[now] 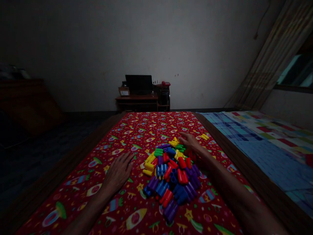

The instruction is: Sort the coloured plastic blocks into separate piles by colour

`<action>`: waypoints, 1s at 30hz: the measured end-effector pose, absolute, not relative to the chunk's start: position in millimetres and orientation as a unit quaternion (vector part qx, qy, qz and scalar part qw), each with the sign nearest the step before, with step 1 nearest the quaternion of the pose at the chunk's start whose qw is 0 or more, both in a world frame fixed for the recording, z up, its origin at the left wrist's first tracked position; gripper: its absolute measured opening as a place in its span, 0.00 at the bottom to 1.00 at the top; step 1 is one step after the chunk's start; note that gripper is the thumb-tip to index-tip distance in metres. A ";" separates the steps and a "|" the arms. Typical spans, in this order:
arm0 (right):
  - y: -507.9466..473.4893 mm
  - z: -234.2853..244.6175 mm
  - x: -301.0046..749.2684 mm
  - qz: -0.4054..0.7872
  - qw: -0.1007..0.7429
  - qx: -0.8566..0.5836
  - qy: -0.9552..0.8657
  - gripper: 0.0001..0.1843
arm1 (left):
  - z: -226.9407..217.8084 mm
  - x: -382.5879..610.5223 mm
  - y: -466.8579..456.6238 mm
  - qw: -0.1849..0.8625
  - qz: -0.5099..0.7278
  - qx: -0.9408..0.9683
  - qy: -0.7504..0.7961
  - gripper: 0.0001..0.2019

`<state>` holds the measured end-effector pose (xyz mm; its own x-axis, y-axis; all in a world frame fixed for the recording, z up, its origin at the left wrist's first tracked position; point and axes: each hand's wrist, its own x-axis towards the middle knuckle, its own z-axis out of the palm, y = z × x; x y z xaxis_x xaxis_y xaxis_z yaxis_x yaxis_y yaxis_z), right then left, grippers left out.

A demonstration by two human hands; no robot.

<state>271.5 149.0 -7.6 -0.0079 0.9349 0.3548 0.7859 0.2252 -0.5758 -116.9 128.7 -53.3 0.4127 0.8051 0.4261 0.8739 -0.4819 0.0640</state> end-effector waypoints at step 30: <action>130.3 6.1 297.4 0.025 0.387 -0.641 -0.662 0.17 | -57.4 -122.1 131.8 0.100 -0.184 -0.846 -0.491 0.27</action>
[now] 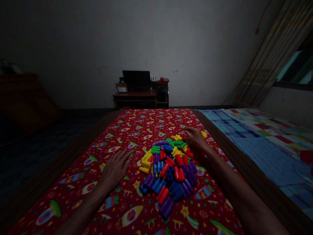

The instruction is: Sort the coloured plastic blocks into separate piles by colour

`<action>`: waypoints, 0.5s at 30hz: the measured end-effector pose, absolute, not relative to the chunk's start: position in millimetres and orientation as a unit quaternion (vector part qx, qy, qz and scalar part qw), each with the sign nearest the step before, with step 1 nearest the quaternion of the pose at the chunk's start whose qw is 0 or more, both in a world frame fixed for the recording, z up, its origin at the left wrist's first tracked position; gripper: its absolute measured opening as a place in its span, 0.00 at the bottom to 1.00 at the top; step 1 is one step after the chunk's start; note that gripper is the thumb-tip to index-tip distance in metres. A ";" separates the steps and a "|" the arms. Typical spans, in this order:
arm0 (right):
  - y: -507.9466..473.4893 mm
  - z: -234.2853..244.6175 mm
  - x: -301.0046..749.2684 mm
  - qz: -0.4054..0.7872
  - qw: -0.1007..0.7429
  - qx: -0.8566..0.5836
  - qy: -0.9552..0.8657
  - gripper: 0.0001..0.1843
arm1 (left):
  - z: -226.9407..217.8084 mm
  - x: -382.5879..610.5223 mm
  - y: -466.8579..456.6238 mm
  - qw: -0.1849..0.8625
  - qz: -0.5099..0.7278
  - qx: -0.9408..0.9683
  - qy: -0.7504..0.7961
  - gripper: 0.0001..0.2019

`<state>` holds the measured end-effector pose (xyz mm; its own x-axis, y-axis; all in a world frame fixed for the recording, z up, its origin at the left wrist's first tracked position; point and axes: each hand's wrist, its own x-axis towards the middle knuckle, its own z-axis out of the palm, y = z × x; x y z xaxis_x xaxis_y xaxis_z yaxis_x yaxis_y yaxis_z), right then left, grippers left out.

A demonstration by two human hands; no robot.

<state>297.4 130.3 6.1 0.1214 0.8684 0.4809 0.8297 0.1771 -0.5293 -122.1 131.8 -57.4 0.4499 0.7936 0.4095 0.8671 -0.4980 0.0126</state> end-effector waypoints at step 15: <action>151.1 -18.2 294.0 0.195 0.385 -0.655 -0.621 0.11 | -61.7 -125.4 135.3 0.102 -0.199 -0.849 -0.480 0.25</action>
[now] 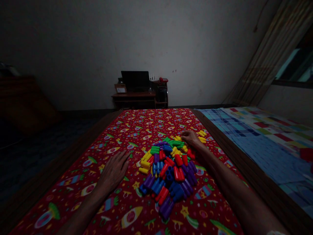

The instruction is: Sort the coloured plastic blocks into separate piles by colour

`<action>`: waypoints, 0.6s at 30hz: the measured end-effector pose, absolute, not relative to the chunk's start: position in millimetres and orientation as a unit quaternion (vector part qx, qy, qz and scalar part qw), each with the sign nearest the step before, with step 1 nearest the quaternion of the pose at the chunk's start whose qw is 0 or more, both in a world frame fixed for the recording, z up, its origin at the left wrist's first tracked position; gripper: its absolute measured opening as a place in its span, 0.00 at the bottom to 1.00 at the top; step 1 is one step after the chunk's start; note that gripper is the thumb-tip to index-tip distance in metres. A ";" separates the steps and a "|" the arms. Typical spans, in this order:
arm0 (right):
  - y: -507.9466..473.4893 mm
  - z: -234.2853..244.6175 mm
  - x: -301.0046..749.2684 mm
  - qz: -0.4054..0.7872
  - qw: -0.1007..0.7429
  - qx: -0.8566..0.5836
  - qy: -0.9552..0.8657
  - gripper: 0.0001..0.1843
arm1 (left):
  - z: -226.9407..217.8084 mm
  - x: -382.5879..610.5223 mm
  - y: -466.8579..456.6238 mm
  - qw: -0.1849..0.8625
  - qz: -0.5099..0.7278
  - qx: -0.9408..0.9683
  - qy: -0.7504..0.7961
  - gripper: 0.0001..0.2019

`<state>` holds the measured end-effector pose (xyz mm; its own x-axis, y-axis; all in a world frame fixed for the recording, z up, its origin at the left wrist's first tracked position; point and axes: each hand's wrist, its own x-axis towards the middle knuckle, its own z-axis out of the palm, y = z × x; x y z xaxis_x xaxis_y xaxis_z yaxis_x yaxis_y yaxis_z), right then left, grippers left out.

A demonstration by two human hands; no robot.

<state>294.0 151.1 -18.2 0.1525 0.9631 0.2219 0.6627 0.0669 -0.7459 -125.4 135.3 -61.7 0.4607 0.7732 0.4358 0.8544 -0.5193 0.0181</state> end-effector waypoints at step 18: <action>126.1 12.8 329.4 -0.047 0.268 -0.751 -0.602 0.22 | -61.8 -124.6 134.5 0.100 -0.204 -0.844 -0.485 0.24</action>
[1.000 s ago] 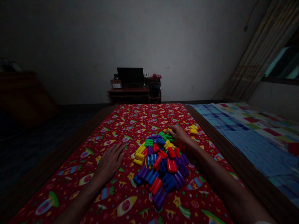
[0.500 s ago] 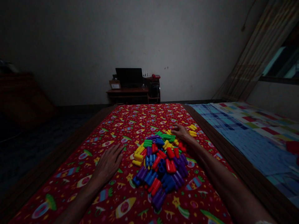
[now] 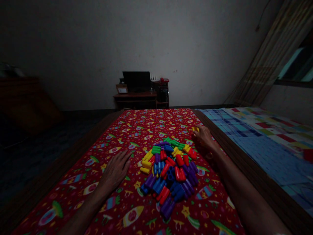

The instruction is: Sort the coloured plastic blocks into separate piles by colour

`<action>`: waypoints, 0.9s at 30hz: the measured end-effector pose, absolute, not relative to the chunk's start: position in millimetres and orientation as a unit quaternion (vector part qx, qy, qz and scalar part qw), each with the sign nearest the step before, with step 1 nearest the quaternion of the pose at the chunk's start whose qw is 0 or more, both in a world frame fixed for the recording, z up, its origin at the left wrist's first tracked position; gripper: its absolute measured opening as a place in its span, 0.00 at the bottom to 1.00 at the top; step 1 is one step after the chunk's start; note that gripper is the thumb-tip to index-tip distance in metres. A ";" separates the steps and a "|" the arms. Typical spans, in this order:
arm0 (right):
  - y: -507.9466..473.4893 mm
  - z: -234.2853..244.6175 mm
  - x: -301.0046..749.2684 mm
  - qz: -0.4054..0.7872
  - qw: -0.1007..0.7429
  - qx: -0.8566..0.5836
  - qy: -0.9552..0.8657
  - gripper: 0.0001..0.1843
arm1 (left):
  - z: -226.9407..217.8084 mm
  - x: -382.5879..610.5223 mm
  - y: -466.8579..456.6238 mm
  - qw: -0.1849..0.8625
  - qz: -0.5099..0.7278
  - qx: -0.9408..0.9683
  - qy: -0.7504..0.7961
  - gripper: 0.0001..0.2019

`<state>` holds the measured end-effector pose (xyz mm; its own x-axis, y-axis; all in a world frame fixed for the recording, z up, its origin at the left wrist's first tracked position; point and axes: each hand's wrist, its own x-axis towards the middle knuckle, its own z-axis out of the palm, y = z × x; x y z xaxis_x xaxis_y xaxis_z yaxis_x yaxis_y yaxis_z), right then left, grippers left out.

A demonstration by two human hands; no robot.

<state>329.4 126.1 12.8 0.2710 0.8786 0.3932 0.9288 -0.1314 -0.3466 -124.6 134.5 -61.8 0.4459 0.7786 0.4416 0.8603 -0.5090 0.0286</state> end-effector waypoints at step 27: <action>104.5 45.8 343.8 -0.047 0.120 -0.795 -0.592 0.17 | -60.4 -123.2 133.2 0.095 -0.205 -0.844 -0.486 0.24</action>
<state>343.8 104.5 45.8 0.2938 0.9312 0.2159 0.9535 -0.2695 -0.1350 -123.2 133.2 -60.4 0.4435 0.7813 0.4392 0.8594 -0.5098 0.0390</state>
